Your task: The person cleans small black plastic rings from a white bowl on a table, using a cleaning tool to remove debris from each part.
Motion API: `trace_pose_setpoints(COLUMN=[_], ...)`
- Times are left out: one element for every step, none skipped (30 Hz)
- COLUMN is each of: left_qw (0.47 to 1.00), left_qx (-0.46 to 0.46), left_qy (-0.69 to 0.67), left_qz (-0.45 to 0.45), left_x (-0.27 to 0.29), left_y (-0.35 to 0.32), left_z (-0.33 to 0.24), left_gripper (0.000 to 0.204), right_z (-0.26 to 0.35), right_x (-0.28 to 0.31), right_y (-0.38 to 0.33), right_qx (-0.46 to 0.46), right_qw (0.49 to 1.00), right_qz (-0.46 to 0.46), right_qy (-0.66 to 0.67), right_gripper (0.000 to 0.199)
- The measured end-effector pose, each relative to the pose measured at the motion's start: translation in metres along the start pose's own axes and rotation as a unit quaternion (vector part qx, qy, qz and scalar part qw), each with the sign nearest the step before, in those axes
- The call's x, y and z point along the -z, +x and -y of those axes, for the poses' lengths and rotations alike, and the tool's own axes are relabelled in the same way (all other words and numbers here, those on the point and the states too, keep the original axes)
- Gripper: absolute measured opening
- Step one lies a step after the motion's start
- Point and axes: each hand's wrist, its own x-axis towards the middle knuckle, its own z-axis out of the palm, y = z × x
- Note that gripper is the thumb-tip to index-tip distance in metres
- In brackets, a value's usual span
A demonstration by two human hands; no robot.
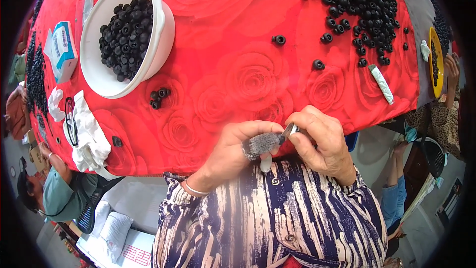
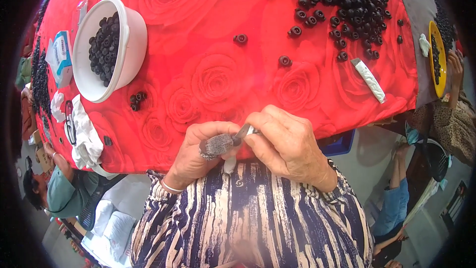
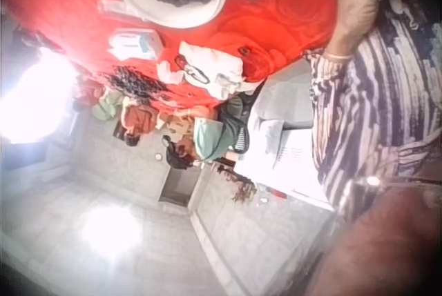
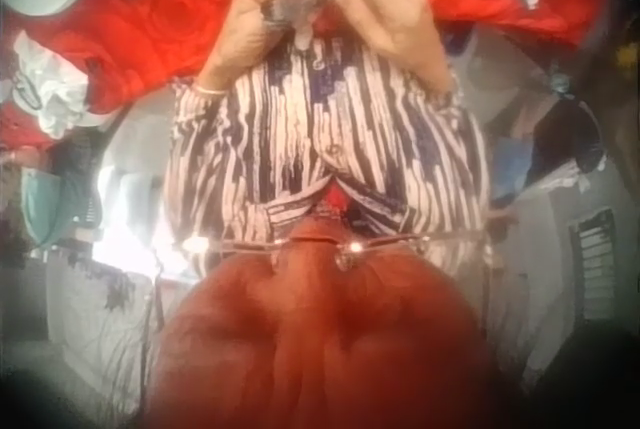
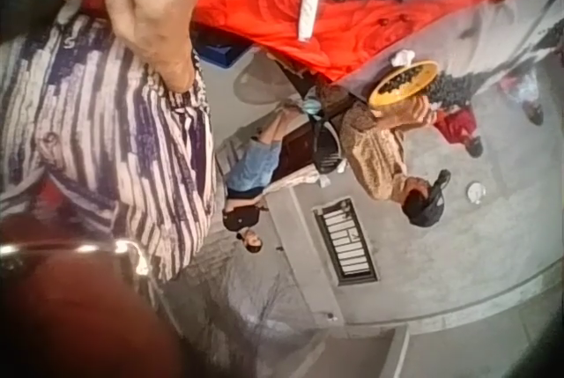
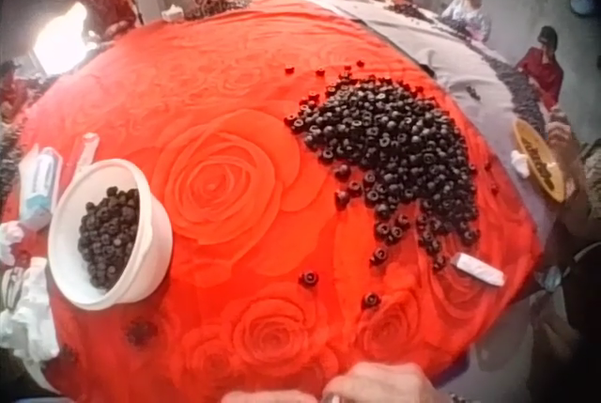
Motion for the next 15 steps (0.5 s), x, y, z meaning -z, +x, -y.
trace_pose_setpoints(left_qw=[1.000,1.000,1.000,1.000,1.000,1.000,1.000,1.000,1.000,1.000,1.000,1.000,1.000,1.000,1.000], left_qx=[0.000,-0.005,-0.010,-0.010,-0.009,-0.008,-0.008,-0.011,-0.014,-0.014,-0.015,-0.015,-0.016,-0.017,-0.019], left_qy=[0.000,0.002,0.004,0.005,0.001,-0.003,-0.003,0.000,0.004,0.004,0.002,-0.001,-0.001,0.004,0.010], left_qz=[0.001,0.003,0.006,0.007,0.004,0.002,0.002,0.009,0.015,0.015,0.014,0.013,0.012,0.011,0.010], left_x=[0.0003,0.0011,0.0013,0.0011,0.0006,0.0003,0.0010,0.0020,0.0027,0.0025,0.0022,0.0021,0.0020,0.0018,0.0015], left_y=[0.0001,0.0001,-0.0001,-0.0003,-0.0007,-0.0007,-0.0004,-0.0001,0.0003,0.0005,0.0009,0.0012,0.0008,0.0004,0.0001], left_z=[0.0002,0.0007,0.0009,0.0009,0.0008,0.0006,0.0007,0.0011,0.0013,0.0016,0.0020,0.0023,0.0019,0.0015,0.0010], left_gripper=[0.024,0.024,0.024,0.024,0.024,0.024,0.024,0.024,0.024,0.024,0.024,0.024,0.024,0.024,0.024], right_z=[0.0000,-0.0003,-0.0005,-0.0011,-0.0016,-0.0020,-0.0022,-0.0025,-0.0028,-0.0030,-0.0033,-0.0037,-0.0032,-0.0026,-0.0023], right_x=[-0.0003,-0.0011,-0.0013,-0.0011,-0.0008,-0.0006,-0.0003,0.0001,0.0003,0.0002,0.0000,-0.0002,0.0001,0.0004,0.0006], right_y=[0.0001,0.0000,-0.0001,-0.0001,0.0001,0.0002,0.0000,-0.0005,-0.0006,-0.0007,-0.0007,-0.0007,-0.0006,-0.0005,-0.0004], right_qx=[0.000,0.003,0.006,0.006,0.009,0.012,0.012,0.010,0.008,0.008,0.010,0.012,0.013,0.011,0.008], right_qw=[1.000,1.000,1.000,1.000,1.000,1.000,1.000,1.000,1.000,1.000,1.000,1.000,1.000,1.000,1.000], right_qz=[-0.001,-0.003,-0.005,-0.005,-0.002,0.001,0.001,0.005,0.009,0.009,0.007,0.005,0.005,0.007,0.010], right_qy=[0.000,-0.003,-0.006,-0.006,-0.007,-0.008,-0.009,-0.009,-0.008,-0.008,-0.007,-0.006,-0.006,-0.007,-0.009], right_gripper=[0.022,0.022,0.022,0.022,0.022,0.022,0.022,0.022,0.022,0.022,0.022,0.022,0.022,0.022,0.022])
